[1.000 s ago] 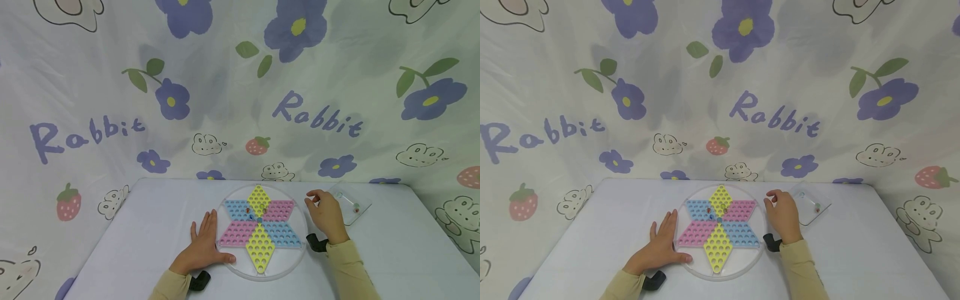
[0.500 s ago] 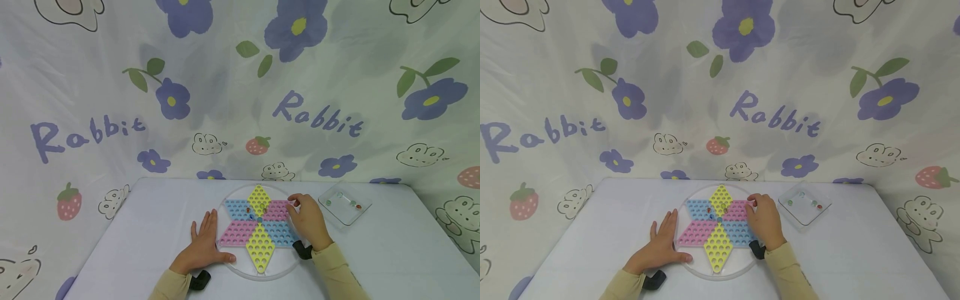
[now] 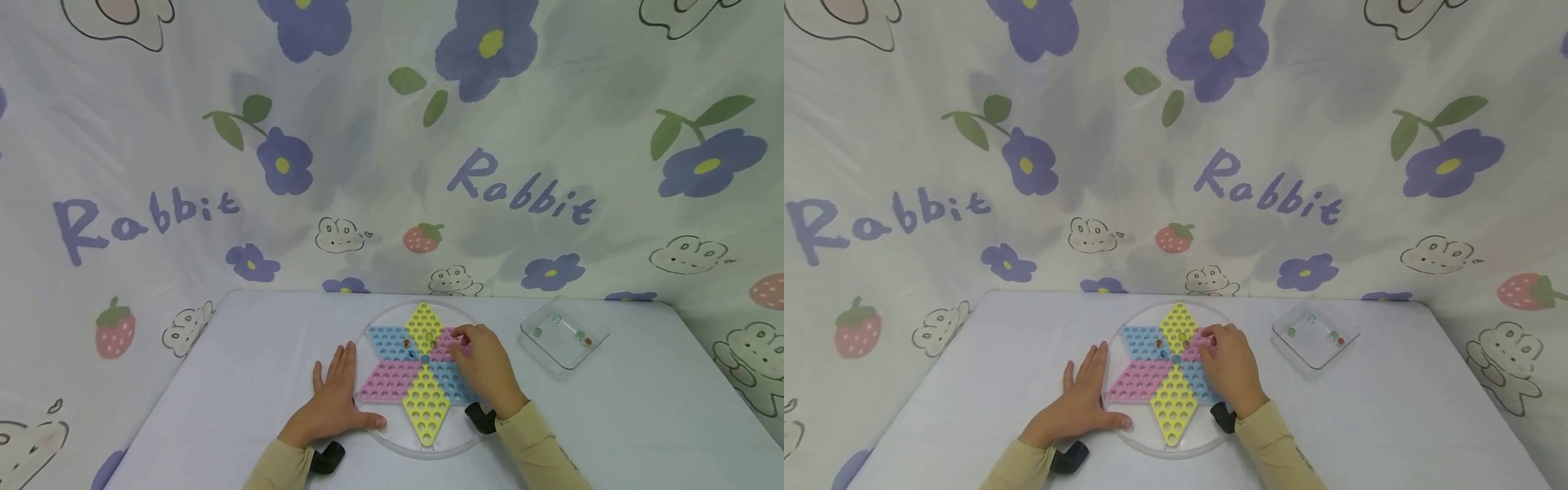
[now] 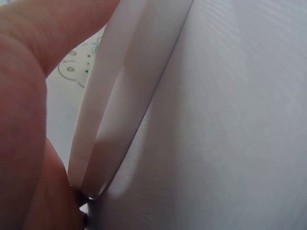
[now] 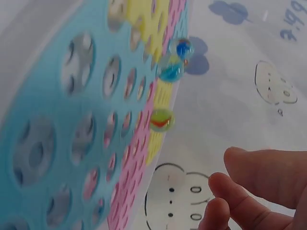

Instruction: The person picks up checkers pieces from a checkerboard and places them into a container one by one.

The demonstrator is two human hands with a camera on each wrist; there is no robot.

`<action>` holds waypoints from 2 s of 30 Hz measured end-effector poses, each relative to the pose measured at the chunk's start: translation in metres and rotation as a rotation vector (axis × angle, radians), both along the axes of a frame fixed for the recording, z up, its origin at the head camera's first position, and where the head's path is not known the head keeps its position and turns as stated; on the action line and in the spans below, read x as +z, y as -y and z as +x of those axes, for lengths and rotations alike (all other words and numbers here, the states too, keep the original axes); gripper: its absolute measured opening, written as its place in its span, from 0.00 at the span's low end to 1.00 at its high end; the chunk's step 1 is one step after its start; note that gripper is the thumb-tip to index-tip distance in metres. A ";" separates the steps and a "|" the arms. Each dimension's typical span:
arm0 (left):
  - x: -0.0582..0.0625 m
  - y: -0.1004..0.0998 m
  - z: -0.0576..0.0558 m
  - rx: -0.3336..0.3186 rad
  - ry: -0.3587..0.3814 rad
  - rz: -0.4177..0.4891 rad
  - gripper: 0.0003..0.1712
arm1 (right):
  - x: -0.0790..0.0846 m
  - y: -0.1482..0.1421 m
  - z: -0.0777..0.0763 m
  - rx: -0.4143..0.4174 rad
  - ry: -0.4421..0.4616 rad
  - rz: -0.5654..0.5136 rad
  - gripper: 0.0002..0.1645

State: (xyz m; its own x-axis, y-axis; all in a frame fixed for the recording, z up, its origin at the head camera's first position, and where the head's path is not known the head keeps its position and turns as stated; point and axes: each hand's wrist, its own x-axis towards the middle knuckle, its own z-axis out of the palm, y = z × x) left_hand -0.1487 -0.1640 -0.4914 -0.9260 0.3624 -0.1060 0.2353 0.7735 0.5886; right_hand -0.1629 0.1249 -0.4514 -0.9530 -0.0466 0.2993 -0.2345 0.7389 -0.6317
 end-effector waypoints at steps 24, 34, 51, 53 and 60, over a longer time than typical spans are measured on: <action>0.001 -0.001 -0.001 0.010 0.004 -0.004 0.86 | -0.006 0.033 0.004 0.125 0.055 0.055 0.12; -0.001 -0.001 -0.002 0.007 0.004 -0.010 0.86 | -0.009 0.035 0.000 0.162 0.145 0.082 0.13; -0.002 -0.001 -0.002 0.002 0.000 -0.012 0.86 | -0.013 0.034 -0.002 0.166 0.149 0.122 0.09; -0.002 0.000 -0.002 0.001 -0.002 -0.012 0.86 | -0.013 0.034 -0.002 0.161 0.147 0.125 0.09; -0.002 0.000 -0.002 -0.001 -0.006 -0.014 0.86 | -0.014 0.034 -0.003 0.141 0.152 0.110 0.08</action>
